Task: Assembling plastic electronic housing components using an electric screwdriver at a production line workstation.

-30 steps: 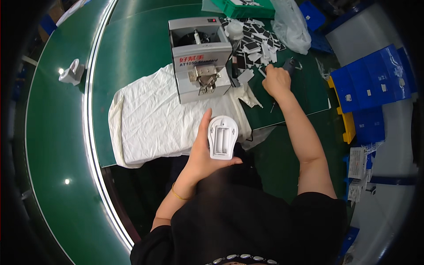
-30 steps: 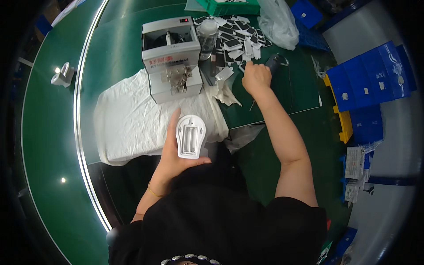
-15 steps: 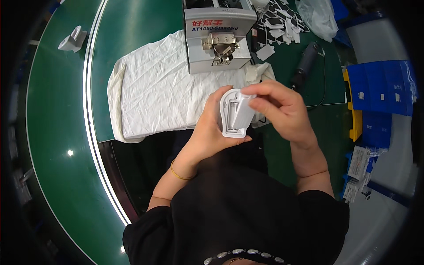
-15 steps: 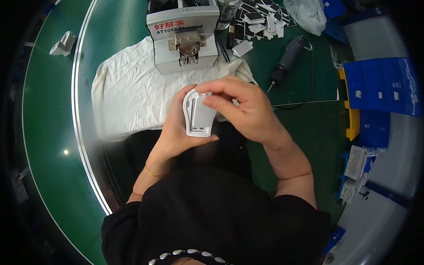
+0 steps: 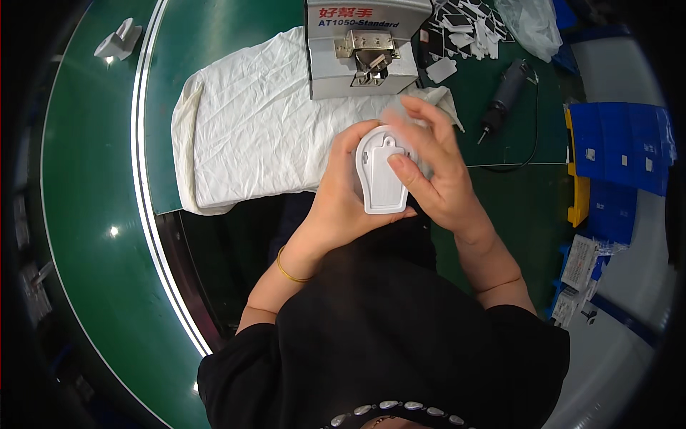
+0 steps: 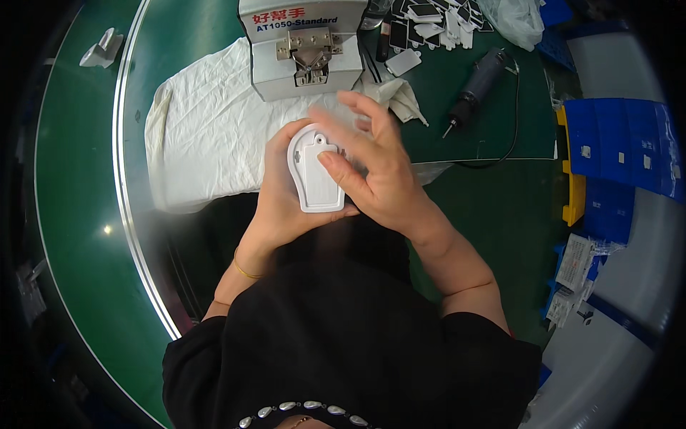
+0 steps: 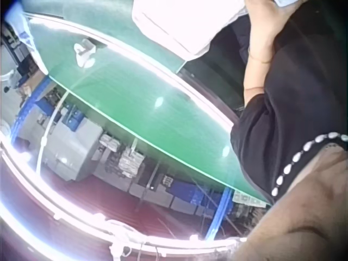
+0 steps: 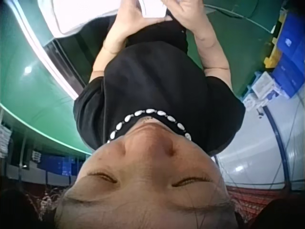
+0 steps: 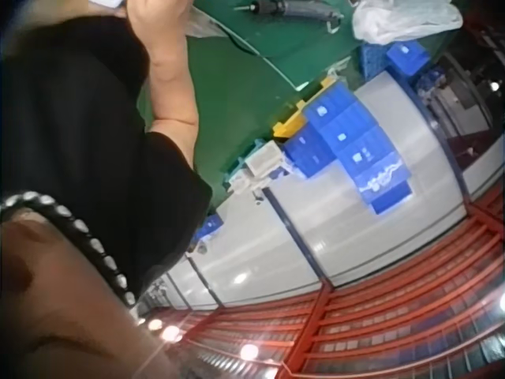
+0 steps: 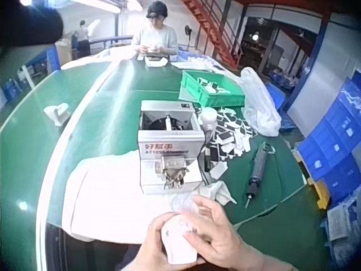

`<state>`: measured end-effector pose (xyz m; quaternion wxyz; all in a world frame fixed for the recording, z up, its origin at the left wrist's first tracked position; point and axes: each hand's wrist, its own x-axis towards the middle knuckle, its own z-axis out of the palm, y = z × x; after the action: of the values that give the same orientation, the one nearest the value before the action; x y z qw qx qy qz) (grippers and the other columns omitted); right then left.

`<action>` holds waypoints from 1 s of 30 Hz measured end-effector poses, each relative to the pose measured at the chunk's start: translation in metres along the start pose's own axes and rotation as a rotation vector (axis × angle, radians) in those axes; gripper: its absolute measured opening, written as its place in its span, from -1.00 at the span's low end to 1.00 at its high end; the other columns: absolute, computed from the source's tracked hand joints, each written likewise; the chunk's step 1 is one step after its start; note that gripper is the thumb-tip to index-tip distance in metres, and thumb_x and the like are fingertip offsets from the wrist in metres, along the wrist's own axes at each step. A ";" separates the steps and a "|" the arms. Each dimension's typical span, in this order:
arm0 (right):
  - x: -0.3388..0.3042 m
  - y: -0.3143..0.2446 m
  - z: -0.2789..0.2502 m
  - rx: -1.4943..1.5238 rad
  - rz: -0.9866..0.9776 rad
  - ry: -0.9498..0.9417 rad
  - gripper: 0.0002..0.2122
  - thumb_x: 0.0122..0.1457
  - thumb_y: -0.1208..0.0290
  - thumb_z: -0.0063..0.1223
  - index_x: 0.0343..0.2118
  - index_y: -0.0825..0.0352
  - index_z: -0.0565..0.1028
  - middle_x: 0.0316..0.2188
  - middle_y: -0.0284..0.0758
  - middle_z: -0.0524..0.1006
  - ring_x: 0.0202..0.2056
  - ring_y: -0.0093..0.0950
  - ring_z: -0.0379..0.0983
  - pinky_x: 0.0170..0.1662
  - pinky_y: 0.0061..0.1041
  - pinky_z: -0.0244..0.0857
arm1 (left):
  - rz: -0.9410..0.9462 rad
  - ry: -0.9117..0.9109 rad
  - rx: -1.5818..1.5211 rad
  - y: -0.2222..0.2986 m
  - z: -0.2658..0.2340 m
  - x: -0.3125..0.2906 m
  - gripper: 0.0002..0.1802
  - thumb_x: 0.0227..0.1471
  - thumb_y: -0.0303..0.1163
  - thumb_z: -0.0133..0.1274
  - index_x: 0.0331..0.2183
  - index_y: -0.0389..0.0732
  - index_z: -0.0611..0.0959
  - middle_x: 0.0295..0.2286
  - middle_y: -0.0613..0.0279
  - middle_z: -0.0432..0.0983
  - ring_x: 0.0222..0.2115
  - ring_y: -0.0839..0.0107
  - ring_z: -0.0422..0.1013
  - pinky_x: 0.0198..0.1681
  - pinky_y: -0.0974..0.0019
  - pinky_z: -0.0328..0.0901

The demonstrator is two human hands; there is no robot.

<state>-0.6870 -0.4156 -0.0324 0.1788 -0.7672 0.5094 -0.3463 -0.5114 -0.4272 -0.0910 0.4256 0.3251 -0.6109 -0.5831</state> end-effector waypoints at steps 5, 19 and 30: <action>-0.014 -0.002 0.008 0.994 0.556 -0.031 -0.27 0.26 0.48 0.05 0.39 0.37 -0.12 0.10 -0.10 0.40 0.07 -0.43 0.37 0.18 -0.43 0.19 | 0.069 -0.193 -0.231 0.006 -0.016 0.000 -0.05 -0.13 -0.27 0.41 0.20 -0.25 0.24 0.20 0.01 0.07 0.23 0.14 0.06 0.28 0.13 0.01; -0.014 -0.011 0.022 0.906 0.449 0.087 -0.31 0.27 0.48 0.06 0.36 0.36 -0.06 0.11 -0.07 0.37 0.04 -0.44 0.39 0.13 -0.45 0.26 | 0.016 0.006 -0.334 0.022 -0.007 -0.002 -0.15 0.05 -0.51 0.15 0.28 -0.27 0.10 0.25 -0.11 0.13 0.22 0.15 0.17 0.27 0.13 0.07; 0.008 0.159 -0.094 -0.732 0.660 0.554 -0.39 0.10 0.04 0.28 0.12 0.34 0.44 0.04 -0.08 0.44 0.01 -0.26 0.47 0.07 -0.34 0.35 | 0.250 0.011 0.410 0.007 -0.016 0.000 0.17 -0.42 -0.27 0.56 0.20 -0.17 0.25 0.12 -0.01 0.27 0.16 0.07 0.23 0.21 0.08 0.16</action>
<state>-0.8569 -0.4821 -0.0639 -0.1402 -0.4597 0.8371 -0.2612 -0.4962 -0.4341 -0.0851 0.4231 0.3298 -0.7495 -0.3879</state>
